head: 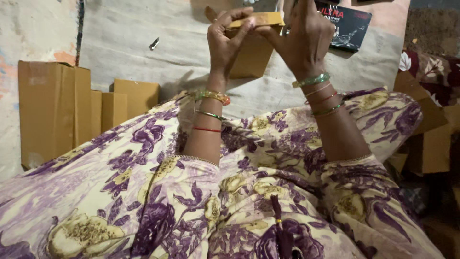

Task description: The person places a smartwatch box into a cardboard shipping box, folds the flaps, and seals the box with tape. The process is repeated for multiple units.

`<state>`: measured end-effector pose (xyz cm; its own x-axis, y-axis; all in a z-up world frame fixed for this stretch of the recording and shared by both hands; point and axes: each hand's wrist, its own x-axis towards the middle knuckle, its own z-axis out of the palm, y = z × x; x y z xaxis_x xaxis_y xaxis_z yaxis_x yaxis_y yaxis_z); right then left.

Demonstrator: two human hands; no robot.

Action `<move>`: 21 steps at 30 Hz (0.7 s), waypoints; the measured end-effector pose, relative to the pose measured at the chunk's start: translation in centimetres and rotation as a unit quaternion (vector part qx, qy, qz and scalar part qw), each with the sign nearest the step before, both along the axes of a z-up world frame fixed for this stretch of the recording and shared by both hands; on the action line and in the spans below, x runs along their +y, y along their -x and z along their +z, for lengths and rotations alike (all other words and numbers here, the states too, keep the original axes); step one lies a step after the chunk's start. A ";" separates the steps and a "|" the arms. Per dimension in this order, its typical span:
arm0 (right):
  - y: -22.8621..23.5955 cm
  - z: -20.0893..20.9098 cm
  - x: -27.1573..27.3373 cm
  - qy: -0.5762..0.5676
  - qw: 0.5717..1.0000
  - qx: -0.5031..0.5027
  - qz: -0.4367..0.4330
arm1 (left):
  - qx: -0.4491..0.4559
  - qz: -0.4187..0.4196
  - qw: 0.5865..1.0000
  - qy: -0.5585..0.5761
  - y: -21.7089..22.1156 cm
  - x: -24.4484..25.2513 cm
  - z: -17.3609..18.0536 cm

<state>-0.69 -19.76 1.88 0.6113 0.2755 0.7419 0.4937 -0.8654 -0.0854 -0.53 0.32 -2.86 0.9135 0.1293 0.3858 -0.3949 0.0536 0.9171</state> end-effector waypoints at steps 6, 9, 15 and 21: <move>1.4 -0.8 1.2 0.028 0.989 -0.028 0.144 | -0.086 0.088 0.989 -0.088 -0.7 -0.3 -0.4; 1.1 -1.6 2.1 0.029 0.981 -0.010 0.194 | -0.029 0.065 0.997 -0.035 -0.6 -0.2 -0.5; -1.4 -3.2 1.5 -0.152 0.953 0.088 0.246 | 0.024 0.043 0.998 -0.031 0.3 -0.7 -0.4; -1.4 -2.8 -1.3 -0.271 0.895 0.192 0.297 | -0.044 0.024 0.996 -0.077 0.5 -0.4 0.7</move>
